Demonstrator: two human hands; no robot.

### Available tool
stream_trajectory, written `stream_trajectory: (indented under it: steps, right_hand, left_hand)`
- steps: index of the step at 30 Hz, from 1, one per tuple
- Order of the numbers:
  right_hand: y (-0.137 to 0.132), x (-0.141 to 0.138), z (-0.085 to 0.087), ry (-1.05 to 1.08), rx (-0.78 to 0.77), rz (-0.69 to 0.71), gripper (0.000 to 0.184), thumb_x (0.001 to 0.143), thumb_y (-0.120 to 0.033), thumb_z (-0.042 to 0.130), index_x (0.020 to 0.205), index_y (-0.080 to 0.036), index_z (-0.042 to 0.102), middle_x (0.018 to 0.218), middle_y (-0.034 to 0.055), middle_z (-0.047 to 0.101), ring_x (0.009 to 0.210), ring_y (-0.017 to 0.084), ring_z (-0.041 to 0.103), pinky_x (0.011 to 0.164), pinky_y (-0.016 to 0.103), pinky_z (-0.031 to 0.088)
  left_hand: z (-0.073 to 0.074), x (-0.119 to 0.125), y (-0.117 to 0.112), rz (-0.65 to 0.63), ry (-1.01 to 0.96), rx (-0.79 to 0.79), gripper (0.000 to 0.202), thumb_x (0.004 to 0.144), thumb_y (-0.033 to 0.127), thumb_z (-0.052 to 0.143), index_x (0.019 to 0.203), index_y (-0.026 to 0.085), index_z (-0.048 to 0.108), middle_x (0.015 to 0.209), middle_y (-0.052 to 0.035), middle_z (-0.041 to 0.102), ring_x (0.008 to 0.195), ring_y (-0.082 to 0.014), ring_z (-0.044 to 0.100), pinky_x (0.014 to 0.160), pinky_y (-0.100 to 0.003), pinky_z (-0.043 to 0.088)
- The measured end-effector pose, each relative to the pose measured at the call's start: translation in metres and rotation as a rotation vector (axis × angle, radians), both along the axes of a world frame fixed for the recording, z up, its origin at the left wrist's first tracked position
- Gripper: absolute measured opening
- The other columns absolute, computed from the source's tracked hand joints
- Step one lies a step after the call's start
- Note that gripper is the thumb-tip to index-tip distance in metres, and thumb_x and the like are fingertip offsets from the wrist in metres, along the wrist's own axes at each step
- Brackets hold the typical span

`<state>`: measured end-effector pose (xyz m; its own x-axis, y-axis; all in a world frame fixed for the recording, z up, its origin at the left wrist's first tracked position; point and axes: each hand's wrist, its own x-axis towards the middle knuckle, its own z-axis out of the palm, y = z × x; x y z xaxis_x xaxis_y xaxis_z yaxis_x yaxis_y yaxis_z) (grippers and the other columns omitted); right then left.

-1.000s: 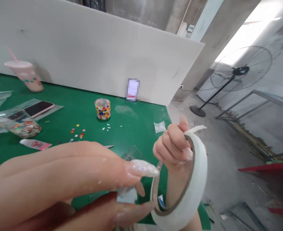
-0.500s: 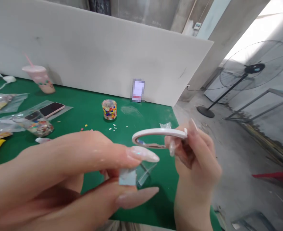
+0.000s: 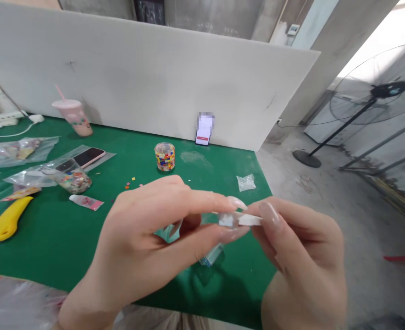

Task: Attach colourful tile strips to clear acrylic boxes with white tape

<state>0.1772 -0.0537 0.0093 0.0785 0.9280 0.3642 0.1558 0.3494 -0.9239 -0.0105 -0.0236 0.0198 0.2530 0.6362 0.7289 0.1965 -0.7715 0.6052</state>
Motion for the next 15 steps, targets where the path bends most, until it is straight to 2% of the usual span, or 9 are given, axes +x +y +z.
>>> stream_trajectory:
  steps: [4, 7, 9, 11, 13, 15]
  right_hand:
    - [0.001, 0.002, 0.002, -0.037, 0.086, -0.003, 0.042, 0.107, -0.045, 0.063, 0.073, -0.024, 0.073, 0.051, -0.0041, 0.044, 0.046, 0.009, 0.034, 0.040, 0.027, 0.022]
    - [0.001, 0.007, 0.002, -0.113, 0.127, -0.045, 0.041, 0.109, -0.041, 0.061, 0.073, -0.025, 0.070, 0.051, -0.0055, 0.050, 0.046, 0.008, 0.043, 0.042, 0.025, 0.027]
    - [0.007, 0.013, 0.001, -0.168, 0.121, -0.089, 0.044, 0.109, -0.043, 0.062, 0.070, -0.024, 0.066, 0.052, -0.0062, 0.053, 0.047, 0.008, 0.047, 0.046, 0.025, 0.033]
    - [0.023, 0.019, -0.005, -0.270, 0.046, -0.103, 0.049, 0.107, -0.049, 0.061, 0.066, -0.023, 0.061, 0.053, -0.0056, 0.054, 0.049, 0.009, 0.050, 0.050, 0.026, 0.037]
    - [0.047, 0.026, -0.017, -0.461, -0.141, -0.042, 0.056, 0.108, -0.053, 0.056, 0.061, -0.022, 0.056, 0.054, -0.0039, 0.057, 0.051, 0.011, 0.053, 0.053, 0.027, 0.041]
    - [0.075, 0.031, -0.036, -0.558, -0.256, 0.008, 0.053, 0.109, -0.042, 0.056, 0.061, -0.020, 0.059, 0.060, -0.0012, 0.063, 0.056, 0.013, 0.058, 0.056, 0.028, 0.046]
  left_hand:
    - [0.000, 0.000, 0.000, 0.080, -0.150, -0.069, 0.026, 0.089, 0.007, 0.084, 0.102, 0.030, 0.082, 0.085, 0.0080, 0.082, 0.062, -0.0093, 0.065, 0.052, -0.023, 0.053]
    - [0.002, -0.002, 0.003, -0.029, -0.042, 0.003, 0.026, 0.088, 0.005, 0.086, 0.104, 0.026, 0.079, 0.091, 0.0080, 0.083, 0.068, -0.0079, 0.070, 0.060, -0.018, 0.059]
    - [0.002, -0.003, 0.004, -0.049, 0.032, 0.060, 0.019, 0.092, 0.011, 0.084, 0.103, 0.025, 0.078, 0.091, 0.0069, 0.083, 0.071, -0.0090, 0.072, 0.067, -0.019, 0.063]
    - [0.000, -0.003, 0.004, -0.029, 0.069, 0.107, 0.013, 0.097, 0.017, 0.081, 0.105, 0.027, 0.079, 0.089, 0.0064, 0.083, 0.072, -0.0112, 0.073, 0.073, -0.023, 0.066]
    - [-0.002, -0.003, 0.004, -0.017, 0.075, 0.138, 0.011, 0.099, 0.020, 0.079, 0.107, 0.028, 0.079, 0.086, 0.0058, 0.082, 0.069, -0.0120, 0.072, 0.075, -0.025, 0.067]
    - [-0.004, -0.002, 0.004, -0.038, 0.069, 0.147, 0.017, 0.096, 0.016, 0.082, 0.109, 0.026, 0.079, 0.085, 0.0049, 0.082, 0.069, -0.0125, 0.073, 0.073, -0.025, 0.068]
